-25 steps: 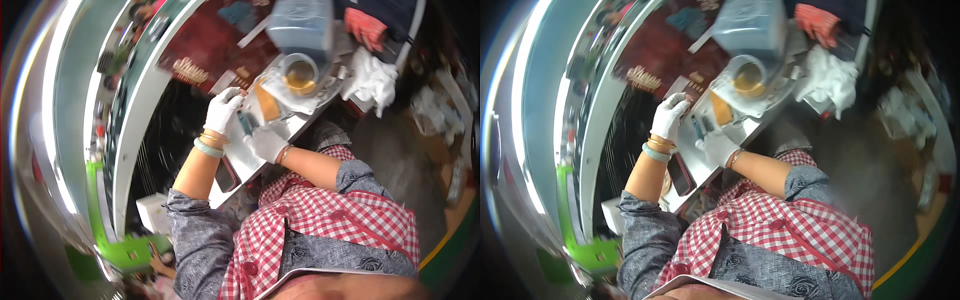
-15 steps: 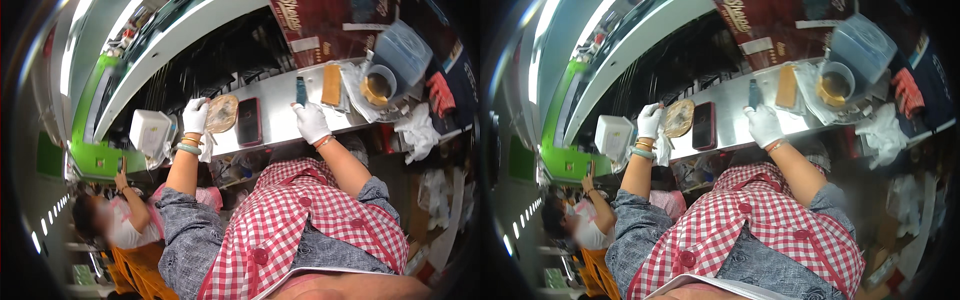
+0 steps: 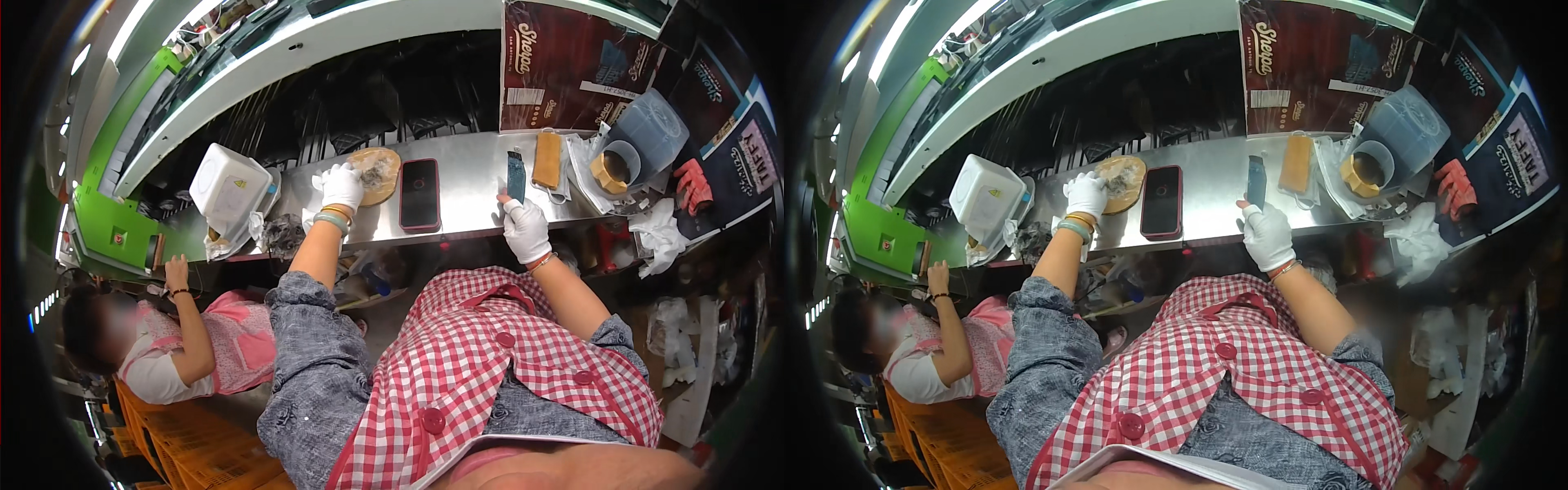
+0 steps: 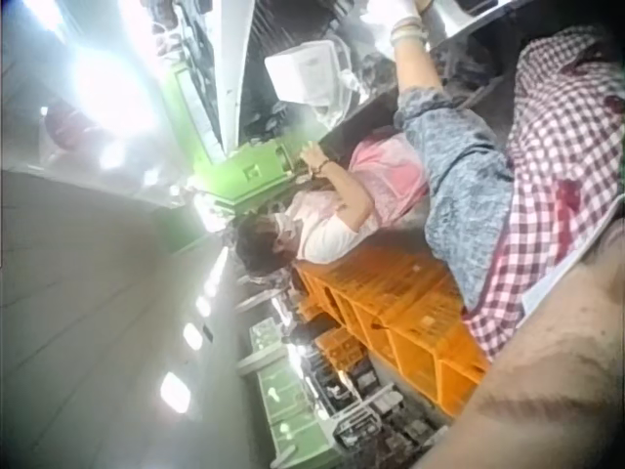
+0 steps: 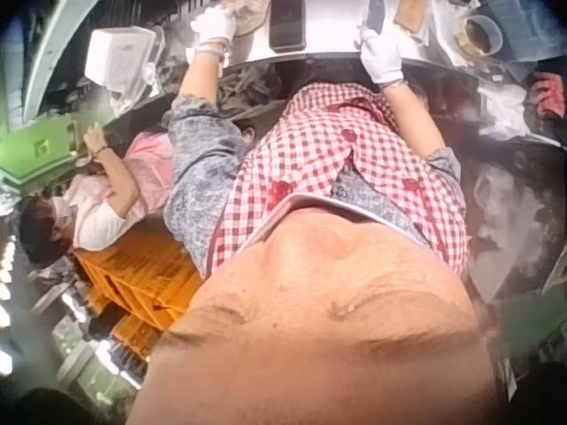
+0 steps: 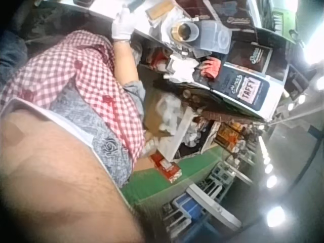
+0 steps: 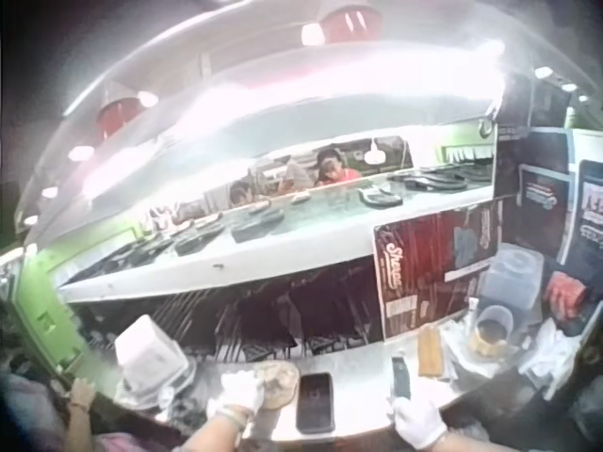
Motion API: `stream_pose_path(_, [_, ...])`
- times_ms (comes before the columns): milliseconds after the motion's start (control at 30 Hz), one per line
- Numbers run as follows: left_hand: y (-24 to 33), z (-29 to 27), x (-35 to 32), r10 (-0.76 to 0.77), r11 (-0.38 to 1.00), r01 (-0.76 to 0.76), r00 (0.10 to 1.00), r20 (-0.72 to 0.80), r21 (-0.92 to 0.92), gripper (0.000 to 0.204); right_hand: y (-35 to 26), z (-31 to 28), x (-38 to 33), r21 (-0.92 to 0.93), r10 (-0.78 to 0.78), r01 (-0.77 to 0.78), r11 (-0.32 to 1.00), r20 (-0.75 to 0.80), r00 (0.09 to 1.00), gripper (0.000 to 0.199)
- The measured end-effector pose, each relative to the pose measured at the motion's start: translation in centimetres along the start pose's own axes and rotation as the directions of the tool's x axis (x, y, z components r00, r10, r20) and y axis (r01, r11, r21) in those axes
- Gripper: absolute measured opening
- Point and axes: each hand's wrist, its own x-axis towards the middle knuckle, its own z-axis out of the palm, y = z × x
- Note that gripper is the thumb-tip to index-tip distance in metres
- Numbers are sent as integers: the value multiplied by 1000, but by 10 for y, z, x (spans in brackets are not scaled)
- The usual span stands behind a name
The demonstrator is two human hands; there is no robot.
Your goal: The person cleans the sole of a black slipper using a green scrubbing tool. They repeatedly scrub the textured bottom of the slipper, occasionally dipping the tool into a container of liquid. The person handles the slipper with gloved hands, turning it to access different areas of the sole.
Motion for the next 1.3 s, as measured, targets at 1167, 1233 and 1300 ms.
stream_pose_path(1167, [125,-67,-3,177,644,-382,918,-356,-663,10,124,-178,112,-632,-81,-168,757,-346,935,37])
stream_pose_path(1233, [122,-79,-9,151,583,-355,931,-331,-731,8,124,-179,116,-634,-20,-229,738,-359,933,36])
stream_pose_path(1300, [124,-93,-12,168,550,-335,942,-292,-765,6,130,-183,121,-620,-9,-238,748,-368,930,36])
